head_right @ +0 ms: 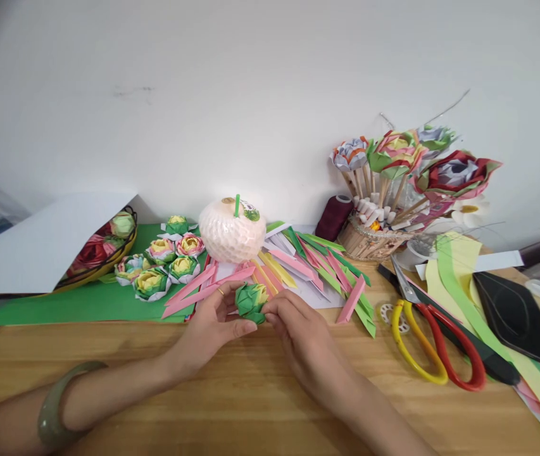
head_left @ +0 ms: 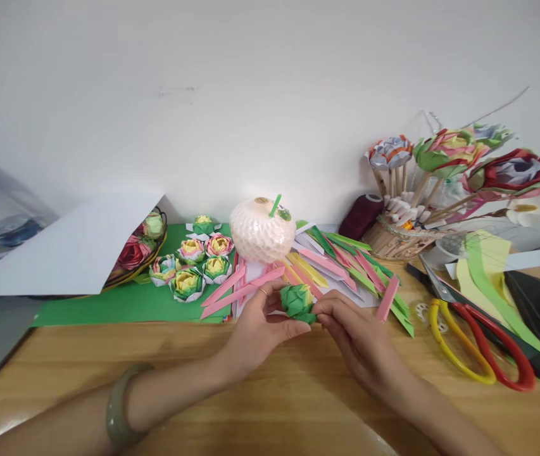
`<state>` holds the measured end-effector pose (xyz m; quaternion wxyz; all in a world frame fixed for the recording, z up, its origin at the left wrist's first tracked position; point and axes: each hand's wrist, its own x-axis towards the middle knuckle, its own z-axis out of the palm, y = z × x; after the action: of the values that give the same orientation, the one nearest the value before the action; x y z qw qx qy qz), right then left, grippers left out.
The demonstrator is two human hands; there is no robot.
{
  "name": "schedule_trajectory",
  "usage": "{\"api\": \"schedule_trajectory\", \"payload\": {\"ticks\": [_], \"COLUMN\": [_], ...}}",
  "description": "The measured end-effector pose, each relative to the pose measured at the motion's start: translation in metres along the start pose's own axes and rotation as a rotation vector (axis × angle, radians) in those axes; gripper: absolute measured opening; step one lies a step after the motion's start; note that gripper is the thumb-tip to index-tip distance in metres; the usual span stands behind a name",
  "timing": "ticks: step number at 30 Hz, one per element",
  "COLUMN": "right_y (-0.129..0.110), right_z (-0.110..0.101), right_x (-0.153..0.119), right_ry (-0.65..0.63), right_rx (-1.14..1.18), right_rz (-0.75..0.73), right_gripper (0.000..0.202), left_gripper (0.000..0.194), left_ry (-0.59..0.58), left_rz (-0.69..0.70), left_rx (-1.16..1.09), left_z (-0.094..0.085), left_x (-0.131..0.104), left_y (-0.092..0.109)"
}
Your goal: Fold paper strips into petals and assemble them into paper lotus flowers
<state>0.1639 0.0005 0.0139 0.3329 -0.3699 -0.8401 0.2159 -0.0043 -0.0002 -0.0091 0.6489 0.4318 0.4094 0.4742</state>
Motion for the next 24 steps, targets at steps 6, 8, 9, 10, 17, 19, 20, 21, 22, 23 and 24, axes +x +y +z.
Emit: {"api": "schedule_trajectory", "payload": {"ticks": [6,8,9,10,17,19,20,21,22,23,24], "right_y": [0.001,-0.001,-0.001,-0.002,-0.002,0.000,0.000,0.000,0.000,-0.001,-0.002], "right_z": [-0.004,-0.006,-0.007,-0.008,-0.018,-0.018,-0.018,-0.018,-0.017,-0.016,-0.015], "right_x": [0.001,0.002,0.002,0.002,0.008,0.009,0.010,0.011,0.011,0.011,0.012], "right_ry": [-0.026,-0.052,-0.063,-0.075,-0.165,-0.163,-0.159,-0.151,-0.145,-0.139,-0.133], "right_rx": [0.040,0.075,0.097,0.121,0.310,0.364,0.391,0.415,0.439,0.459,0.478], "right_rz": [-0.019,0.013,0.032,0.055,0.234,0.271,0.290,0.311,0.329,0.347,0.367], "right_gripper": [0.012,0.014,0.015,0.015,0.025,0.026,0.026,0.026,0.027,0.028,0.028], "left_gripper": [0.050,0.051,0.051,0.051,0.052,0.053,0.053,0.053,0.053,0.053,0.052], "left_ry": [0.014,0.013,0.012,0.011,0.010,0.013,0.010,0.005,0.000,-0.007,-0.014], "left_rz": [0.001,-0.002,-0.004,-0.005,-0.020,-0.022,-0.022,-0.021,-0.019,-0.018,-0.017], "left_rx": [0.002,0.008,0.011,0.011,0.016,0.024,0.028,0.031,0.033,0.033,0.032], "left_z": [0.000,-0.001,-0.001,-0.001,-0.001,-0.001,-0.001,-0.001,-0.001,-0.002,-0.002], "left_x": [0.000,0.000,0.001,0.001,0.001,0.000,0.000,0.000,0.000,0.000,0.000], "left_y": [-0.001,-0.001,-0.001,-0.001,0.001,0.000,0.000,0.000,-0.001,-0.001,-0.001]}}
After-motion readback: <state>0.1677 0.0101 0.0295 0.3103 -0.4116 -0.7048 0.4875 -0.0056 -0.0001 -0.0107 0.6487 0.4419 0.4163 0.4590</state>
